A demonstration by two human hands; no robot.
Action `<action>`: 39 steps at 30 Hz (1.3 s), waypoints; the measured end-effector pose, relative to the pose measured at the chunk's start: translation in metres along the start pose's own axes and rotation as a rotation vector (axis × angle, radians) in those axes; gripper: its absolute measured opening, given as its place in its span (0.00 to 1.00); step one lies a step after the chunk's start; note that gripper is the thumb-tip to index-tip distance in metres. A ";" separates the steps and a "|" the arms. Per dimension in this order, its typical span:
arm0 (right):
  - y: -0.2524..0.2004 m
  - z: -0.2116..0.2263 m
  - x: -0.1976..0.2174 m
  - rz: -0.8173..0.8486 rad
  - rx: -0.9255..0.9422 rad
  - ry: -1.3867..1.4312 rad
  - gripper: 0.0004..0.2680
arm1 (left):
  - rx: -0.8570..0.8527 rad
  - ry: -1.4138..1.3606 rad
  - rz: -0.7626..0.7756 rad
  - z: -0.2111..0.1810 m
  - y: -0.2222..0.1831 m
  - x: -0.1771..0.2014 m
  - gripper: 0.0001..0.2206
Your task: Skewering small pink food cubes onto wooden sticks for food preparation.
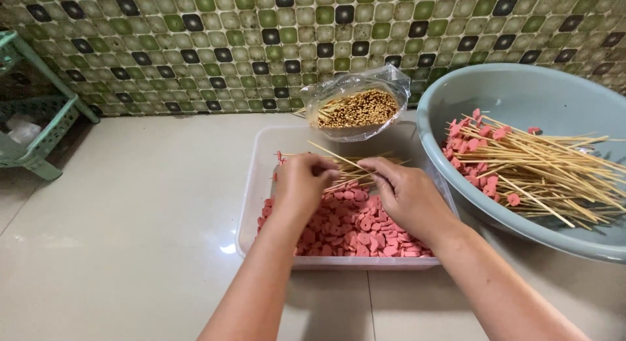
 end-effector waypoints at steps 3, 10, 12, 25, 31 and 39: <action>-0.002 -0.003 -0.001 0.004 0.019 0.083 0.14 | 0.101 -0.135 -0.109 0.011 0.006 0.012 0.06; -0.005 -0.006 -0.003 0.038 0.040 0.120 0.15 | 0.188 -0.378 -0.193 0.045 0.022 0.005 0.10; -0.004 -0.010 -0.005 0.037 0.056 0.126 0.15 | 0.143 -0.473 -0.219 0.033 0.014 0.010 0.12; -0.003 -0.012 -0.006 0.025 0.065 0.090 0.15 | 0.092 -0.573 -0.295 0.025 0.009 0.017 0.11; -0.003 -0.013 -0.006 0.018 0.050 0.108 0.15 | 0.060 -0.546 -0.336 0.023 0.006 0.019 0.10; -0.004 -0.017 -0.008 0.025 0.034 0.097 0.15 | 0.018 -0.420 -0.374 0.007 -0.012 0.029 0.10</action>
Point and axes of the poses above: each hand's wrist, its own y-axis towards the middle knuckle, its own x-axis out of the back of the hand, z = x × y, the point moved 2 cm from there along y, towards the middle knuckle, and after that the axes turned 1 degree about -z, right-handed, at the moved point
